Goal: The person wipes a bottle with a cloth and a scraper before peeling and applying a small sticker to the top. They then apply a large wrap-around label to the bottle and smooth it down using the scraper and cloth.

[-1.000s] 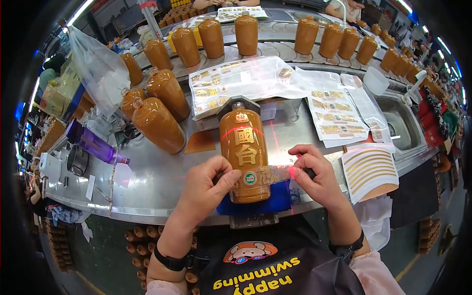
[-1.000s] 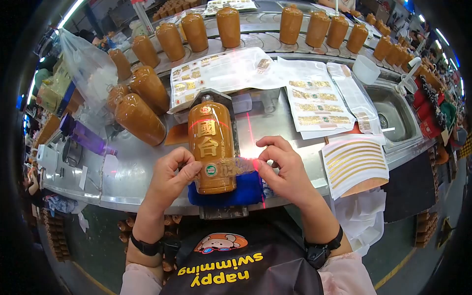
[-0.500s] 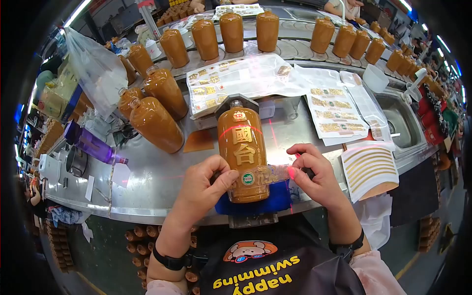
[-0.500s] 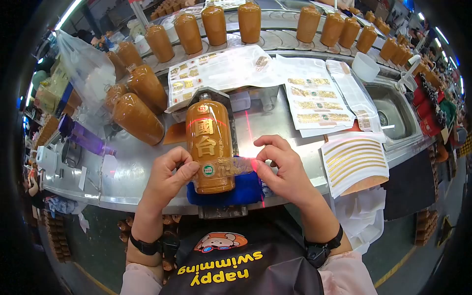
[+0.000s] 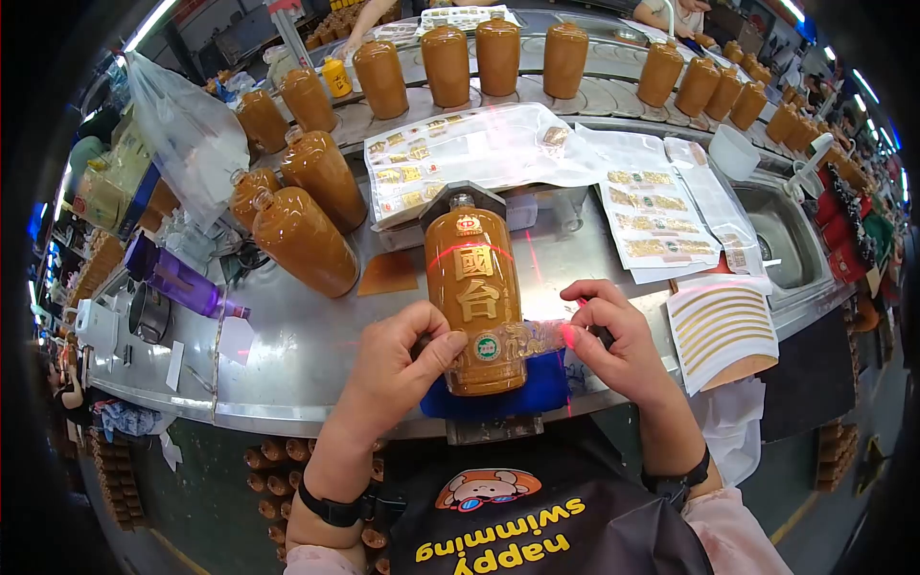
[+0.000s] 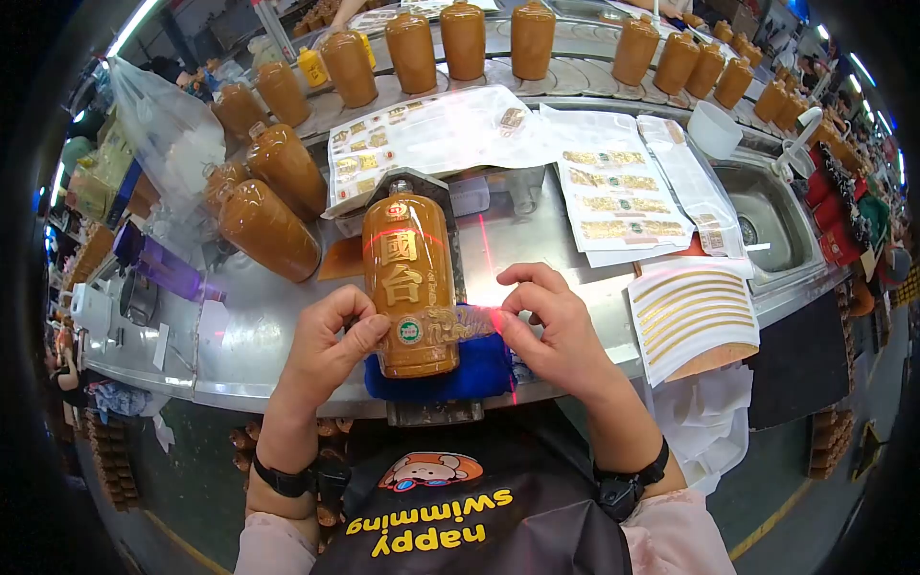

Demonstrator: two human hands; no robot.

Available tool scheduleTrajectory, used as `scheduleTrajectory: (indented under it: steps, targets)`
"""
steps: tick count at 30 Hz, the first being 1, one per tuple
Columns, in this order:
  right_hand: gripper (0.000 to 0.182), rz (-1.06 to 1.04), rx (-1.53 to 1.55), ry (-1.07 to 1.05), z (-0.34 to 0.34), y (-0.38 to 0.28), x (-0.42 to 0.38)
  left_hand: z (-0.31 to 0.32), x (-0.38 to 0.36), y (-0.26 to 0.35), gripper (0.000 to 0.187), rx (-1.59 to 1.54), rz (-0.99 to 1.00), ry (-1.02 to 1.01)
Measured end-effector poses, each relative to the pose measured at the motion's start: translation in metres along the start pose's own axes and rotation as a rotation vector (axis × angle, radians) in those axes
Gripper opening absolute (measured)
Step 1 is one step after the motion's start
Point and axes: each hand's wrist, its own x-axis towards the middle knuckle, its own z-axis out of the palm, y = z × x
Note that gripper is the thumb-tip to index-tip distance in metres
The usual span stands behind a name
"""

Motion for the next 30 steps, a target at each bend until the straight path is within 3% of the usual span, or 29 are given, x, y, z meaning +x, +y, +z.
scheduleTrajectory:
  steps: [20, 30]
  targets:
    - [0.008, 0.038, 0.004, -0.013, 0.005, 0.006, 0.0, 0.002, -0.004, -0.001, 0.026, 0.101, 0.06, 0.085]
    - [0.008, -0.002, 0.022, -0.012, 0.007, 0.004, 0.001, 0.027, -0.014, -0.02, 0.061, 0.118, 0.153, 0.253]
